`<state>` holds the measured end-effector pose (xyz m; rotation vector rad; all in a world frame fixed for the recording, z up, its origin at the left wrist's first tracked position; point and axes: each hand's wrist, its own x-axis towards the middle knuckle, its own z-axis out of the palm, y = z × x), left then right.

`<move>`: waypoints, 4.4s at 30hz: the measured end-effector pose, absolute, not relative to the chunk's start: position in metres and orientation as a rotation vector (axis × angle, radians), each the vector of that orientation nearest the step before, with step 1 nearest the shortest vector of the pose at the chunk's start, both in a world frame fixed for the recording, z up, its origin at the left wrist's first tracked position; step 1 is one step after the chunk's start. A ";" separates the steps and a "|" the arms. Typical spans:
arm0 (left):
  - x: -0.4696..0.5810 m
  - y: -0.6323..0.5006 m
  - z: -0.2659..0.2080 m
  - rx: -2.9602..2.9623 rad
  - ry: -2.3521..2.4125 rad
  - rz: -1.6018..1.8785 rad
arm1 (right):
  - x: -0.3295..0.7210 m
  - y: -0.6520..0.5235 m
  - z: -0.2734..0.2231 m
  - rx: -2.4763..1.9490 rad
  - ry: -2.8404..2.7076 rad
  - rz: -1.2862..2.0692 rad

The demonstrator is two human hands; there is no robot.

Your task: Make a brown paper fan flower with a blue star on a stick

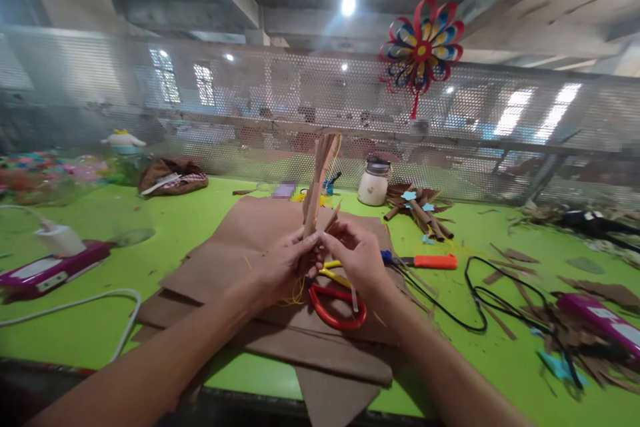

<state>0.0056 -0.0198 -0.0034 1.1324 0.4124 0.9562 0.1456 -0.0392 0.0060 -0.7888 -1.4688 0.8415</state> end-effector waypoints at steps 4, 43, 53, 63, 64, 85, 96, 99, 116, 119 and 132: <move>0.005 -0.023 0.000 1.137 0.406 0.936 | 0.152 -0.037 0.004 -0.754 -1.376 1.050; 0.003 -0.029 0.001 1.355 0.503 0.770 | 0.181 -0.040 0.021 -0.738 -1.397 0.890; 0.004 -0.031 0.002 1.344 0.483 0.755 | 0.181 -0.037 0.017 -0.737 -1.382 0.917; 0.003 -0.033 0.005 1.356 0.463 0.741 | 0.179 -0.036 0.015 -0.757 -1.369 0.907; 0.003 -0.033 0.005 1.355 0.460 0.741 | 0.179 -0.036 0.015 -0.760 -1.369 0.912; 0.003 -0.035 0.007 1.153 0.407 0.714 | 0.172 -0.037 0.015 -0.699 -1.118 1.192; 0.002 -0.035 0.007 1.082 0.315 0.641 | 0.165 -0.036 0.009 -0.629 -1.129 1.164; 0.002 -0.033 0.006 1.057 0.306 0.620 | 0.163 -0.036 0.008 -0.640 -1.088 1.173; 0.001 -0.034 0.007 1.152 0.420 0.674 | 0.166 -0.034 0.003 -0.779 -1.290 0.745; 0.001 -0.036 0.008 1.165 0.450 0.672 | 0.166 -0.033 0.001 -0.787 -1.311 0.706; 0.005 -0.036 0.007 1.270 0.522 0.770 | 0.160 -0.037 -0.002 -0.799 -1.371 0.486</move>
